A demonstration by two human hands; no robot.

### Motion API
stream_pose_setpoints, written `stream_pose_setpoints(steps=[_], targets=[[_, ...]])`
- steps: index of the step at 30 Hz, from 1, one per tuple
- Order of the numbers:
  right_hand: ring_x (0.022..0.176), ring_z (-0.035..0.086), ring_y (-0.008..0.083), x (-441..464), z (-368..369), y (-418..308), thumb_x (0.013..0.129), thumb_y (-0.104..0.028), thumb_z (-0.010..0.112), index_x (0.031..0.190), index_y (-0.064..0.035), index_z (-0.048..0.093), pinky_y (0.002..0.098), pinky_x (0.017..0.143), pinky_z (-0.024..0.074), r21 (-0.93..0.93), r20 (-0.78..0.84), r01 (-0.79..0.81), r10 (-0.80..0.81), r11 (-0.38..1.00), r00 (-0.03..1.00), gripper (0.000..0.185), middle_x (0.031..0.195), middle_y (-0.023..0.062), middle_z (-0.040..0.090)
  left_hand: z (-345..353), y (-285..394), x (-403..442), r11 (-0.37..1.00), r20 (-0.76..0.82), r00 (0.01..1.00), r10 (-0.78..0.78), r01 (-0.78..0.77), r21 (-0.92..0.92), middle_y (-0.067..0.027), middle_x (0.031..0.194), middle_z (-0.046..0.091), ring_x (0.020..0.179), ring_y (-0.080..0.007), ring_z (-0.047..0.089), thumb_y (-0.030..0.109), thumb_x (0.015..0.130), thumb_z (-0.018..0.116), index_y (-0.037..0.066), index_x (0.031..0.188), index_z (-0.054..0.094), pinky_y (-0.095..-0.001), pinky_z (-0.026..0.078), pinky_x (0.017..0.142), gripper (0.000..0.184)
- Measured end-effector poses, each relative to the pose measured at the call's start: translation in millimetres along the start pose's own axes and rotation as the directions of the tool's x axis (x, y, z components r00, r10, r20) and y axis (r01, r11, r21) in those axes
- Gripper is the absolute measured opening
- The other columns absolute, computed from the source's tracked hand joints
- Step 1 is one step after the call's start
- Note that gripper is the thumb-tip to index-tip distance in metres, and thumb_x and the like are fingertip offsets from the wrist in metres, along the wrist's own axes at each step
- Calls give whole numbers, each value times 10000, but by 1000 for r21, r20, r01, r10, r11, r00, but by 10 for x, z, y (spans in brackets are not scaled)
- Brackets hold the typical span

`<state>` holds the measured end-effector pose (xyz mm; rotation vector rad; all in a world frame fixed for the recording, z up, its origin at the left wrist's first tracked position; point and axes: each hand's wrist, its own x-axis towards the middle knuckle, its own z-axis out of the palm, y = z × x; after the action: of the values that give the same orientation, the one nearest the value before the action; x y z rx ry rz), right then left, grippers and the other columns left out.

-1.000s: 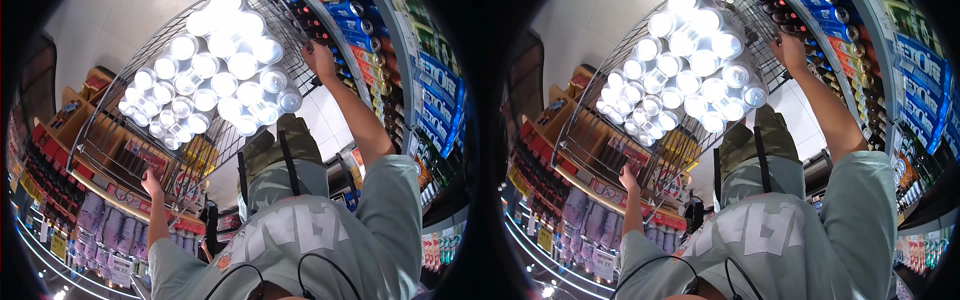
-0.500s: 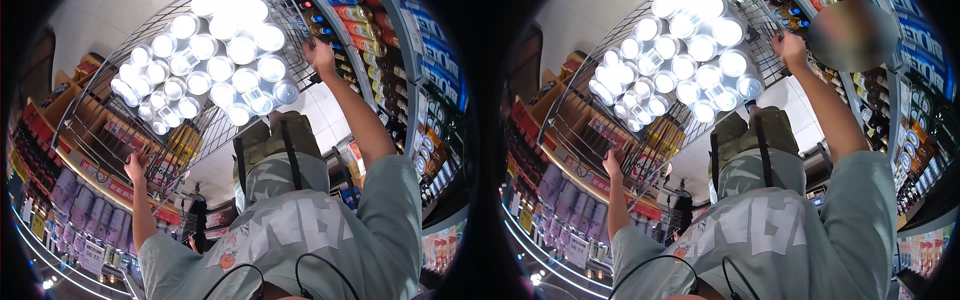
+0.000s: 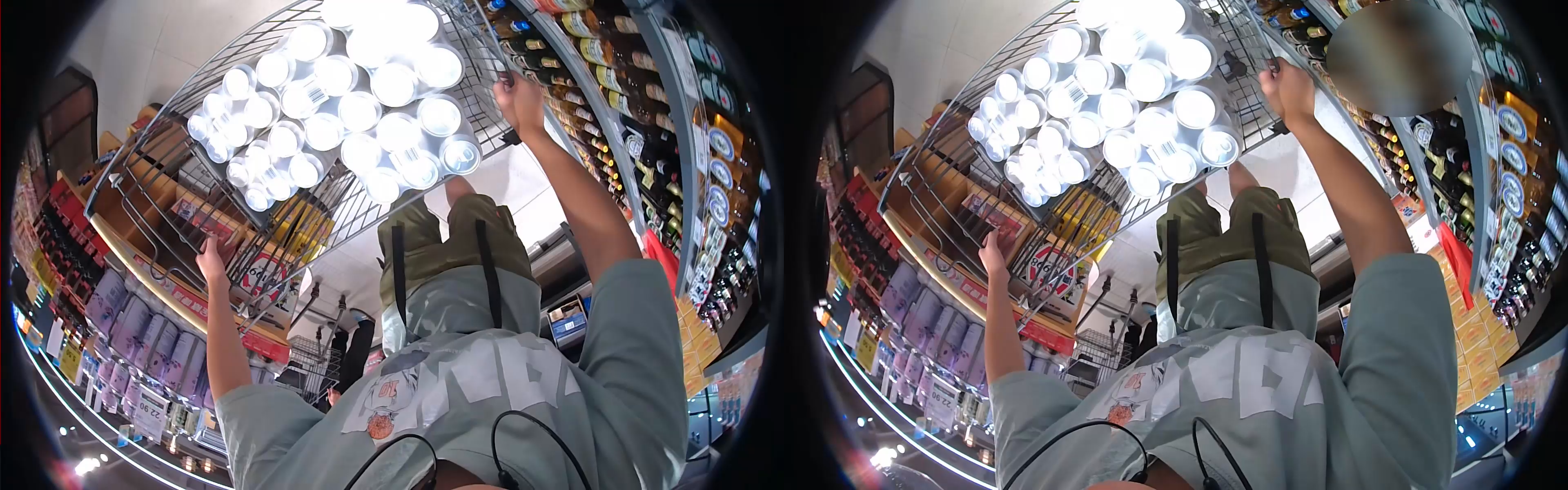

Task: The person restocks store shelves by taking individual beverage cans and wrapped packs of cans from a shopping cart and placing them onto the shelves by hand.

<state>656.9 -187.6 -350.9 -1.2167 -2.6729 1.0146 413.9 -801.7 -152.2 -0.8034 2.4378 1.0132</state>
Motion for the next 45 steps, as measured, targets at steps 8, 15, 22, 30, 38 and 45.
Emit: stream_pose_setpoints(steps=[8, 15, 22, 30, 38, 45], targets=[[778, 663, 407, -746, 41, 195, 836, -302, 543, 982, -79, 695, 487, 727, 536, 19, -60, -125, 126, 992, 990, 307, 789, 216, 678, -66, 75, 53, 991, 60, 998, 37, -44, 122, -100, 931, 708, 767, -213, 700, 260, 893, 605, -4, 998, 655, -316, 576, 709, 289], [807, 677, 381, -1191, 56, 97, 848, -321, 526, 1051, -87, 683, 440, 763, 543, 6, -24, -284, 284, 959, 958, 347, 824, 198, 695, -151, 238, 127, 979, 178, 983, 48, -81, 185, -99, 979, 710, 841, -217, 708, 281, 897, 585, 9, 1051, 645, -317, 569, 723, 317], [837, 697, 328, -1567, 9, 67, 843, -333, 550, 1075, -87, 689, 393, 787, 545, 26, 0, -396, 396, 918, 918, 366, 848, 150, 717, -170, 300, 149, 971, 193, 979, 59, -101, 217, -108, 942, 717, 803, -198, 706, 250, 892, 568, -7, 1018, 665, -299, 569, 674, 302], [873, 704, 294, -1983, -56, 231, 831, -364, 584, 1095, -108, 703, 364, 821, 540, 103, -28, -466, 471, 879, 882, 386, 880, 124, 730, -192, 268, 67, 973, 251, 965, 75, -126, 195, -128, 939, 704, 830, -229, 705, 219, 895, 563, -22, 977, 652, -330, 576, 784, 269], [801, 702, 304, -2419, -101, 494, 827, -354, 619, 1076, -125, 714, 376, 760, 550, 58, -108, -485, 488, 873, 866, 351, 876, 126, 726, -162, 219, -84, 957, 269, 953, 140, -200, 211, -141, 939, 699, 824, -243, 710, 203, 889, 561, -53, 1002, 653, -326, 579, 784, 295], [780, 702, 303, -2818, -205, 562, 829, -318, 639, 1027, -127, 725, 383, 747, 551, -67, -213, -492, 469, 868, 857, 289, 845, 121, 725, -61, 247, -457, 941, 270, 942, 198, -260, 218, -111, 876, 707, 737, -196, 696, 191, 892, 562, -40, 943, 679, -283, 572, 694, 263]])
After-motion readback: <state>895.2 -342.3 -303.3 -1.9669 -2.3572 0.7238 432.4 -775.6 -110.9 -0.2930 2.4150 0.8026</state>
